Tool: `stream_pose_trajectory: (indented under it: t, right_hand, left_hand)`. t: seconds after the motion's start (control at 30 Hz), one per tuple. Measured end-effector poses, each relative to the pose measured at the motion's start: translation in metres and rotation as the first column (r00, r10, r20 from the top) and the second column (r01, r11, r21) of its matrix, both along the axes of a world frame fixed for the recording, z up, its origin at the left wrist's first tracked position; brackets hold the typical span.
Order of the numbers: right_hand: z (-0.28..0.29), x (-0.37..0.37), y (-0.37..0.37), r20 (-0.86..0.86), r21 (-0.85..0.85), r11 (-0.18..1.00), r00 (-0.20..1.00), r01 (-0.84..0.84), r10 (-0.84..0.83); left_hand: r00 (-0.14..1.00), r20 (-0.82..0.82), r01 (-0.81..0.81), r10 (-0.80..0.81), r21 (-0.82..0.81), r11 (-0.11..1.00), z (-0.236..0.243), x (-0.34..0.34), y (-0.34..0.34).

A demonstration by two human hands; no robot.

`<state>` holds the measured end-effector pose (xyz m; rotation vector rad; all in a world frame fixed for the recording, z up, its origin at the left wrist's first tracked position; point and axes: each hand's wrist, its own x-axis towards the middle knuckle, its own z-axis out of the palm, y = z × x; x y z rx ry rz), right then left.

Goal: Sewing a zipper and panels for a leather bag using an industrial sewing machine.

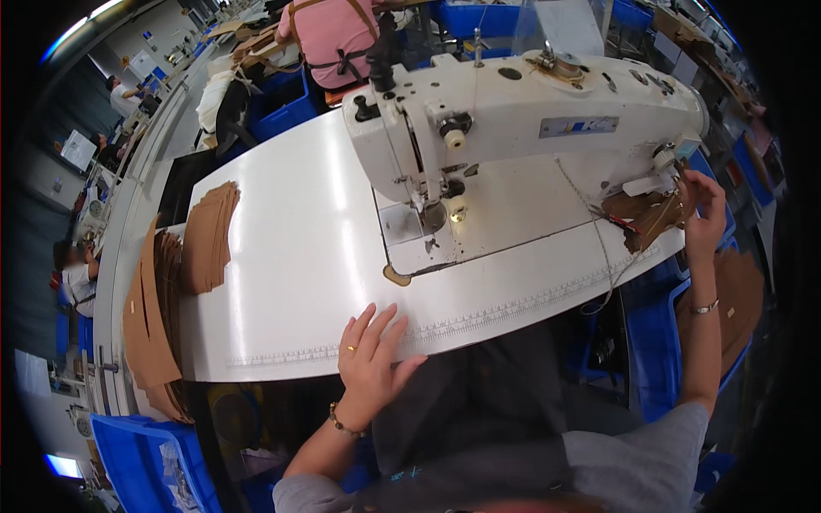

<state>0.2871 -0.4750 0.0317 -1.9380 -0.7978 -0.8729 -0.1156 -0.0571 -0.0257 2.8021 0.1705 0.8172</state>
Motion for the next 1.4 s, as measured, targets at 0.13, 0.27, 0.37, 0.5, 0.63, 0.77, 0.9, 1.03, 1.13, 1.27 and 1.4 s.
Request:
stream_pose_trajectory:
  t: [0.13, 0.27, 0.37, 0.5, 0.63, 0.77, 0.9, 1.03, 1.13, 1.27, 1.4]
  right_hand:
    - [0.008, -0.073, 0.084, 0.244, -0.521, 0.829, 0.895, -0.202, 0.372]
    - [-0.023, -0.123, 0.167, 0.117, -0.605, 0.646, 0.750, -0.466, 0.651]
    - [-0.044, -0.136, 0.199, 0.074, -0.593, 0.619, 0.731, -0.515, 0.679]
    - [-0.049, -0.140, 0.208, 0.027, -0.623, 0.658, 0.829, -0.423, 0.559]
    - [-0.044, -0.139, 0.209, 0.018, -0.603, 0.701, 0.872, -0.381, 0.489]
    - [-0.042, -0.140, 0.208, -0.008, -0.616, 0.681, 0.867, -0.397, 0.498]
    - [-0.044, -0.141, 0.205, -0.073, -0.555, 0.698, 0.863, -0.452, 0.500]
    - [-0.044, -0.140, 0.206, -0.069, -0.536, 0.705, 0.857, -0.464, 0.511]
    - [-0.043, -0.140, 0.209, -0.055, -0.527, 0.708, 0.850, -0.470, 0.524]
    - [-0.041, -0.139, 0.210, -0.038, -0.515, 0.712, 0.842, -0.478, 0.538]
    - [-0.042, -0.137, 0.209, 0.026, -0.528, 0.727, 0.847, -0.440, 0.531]
  left_hand:
    - [0.998, -0.063, 0.015, -0.022, -0.106, 0.994, 0.008, 0.002, 0.002]
    - [0.995, -0.089, 0.032, -0.049, -0.187, 0.982, 0.022, -0.006, 0.027]
    - [0.977, -0.073, -0.211, 0.202, -0.156, 0.965, 0.033, -0.017, 0.087]
    - [0.808, -0.004, -0.585, 0.589, 0.113, 0.803, 0.049, -0.024, 0.215]
    - [0.626, -0.088, -0.727, 0.775, 0.295, 0.621, 0.050, -0.032, 0.304]
    - [0.411, -0.308, -0.786, 0.858, 0.358, 0.505, 0.041, -0.030, 0.337]
    - [0.411, -0.271, -0.793, 0.871, 0.364, 0.488, 0.044, -0.031, 0.352]
    - [0.486, -0.242, -0.786, 0.840, 0.299, 0.541, 0.045, -0.042, 0.354]
    - [0.482, -0.220, -0.757, 0.848, 0.383, 0.530, 0.044, -0.042, 0.349]
    - [0.451, -0.242, -0.773, 0.859, 0.376, 0.511, 0.068, -0.027, 0.335]
    - [0.935, -0.127, -0.285, 0.331, -0.824, 0.489, 0.090, -0.007, 0.277]
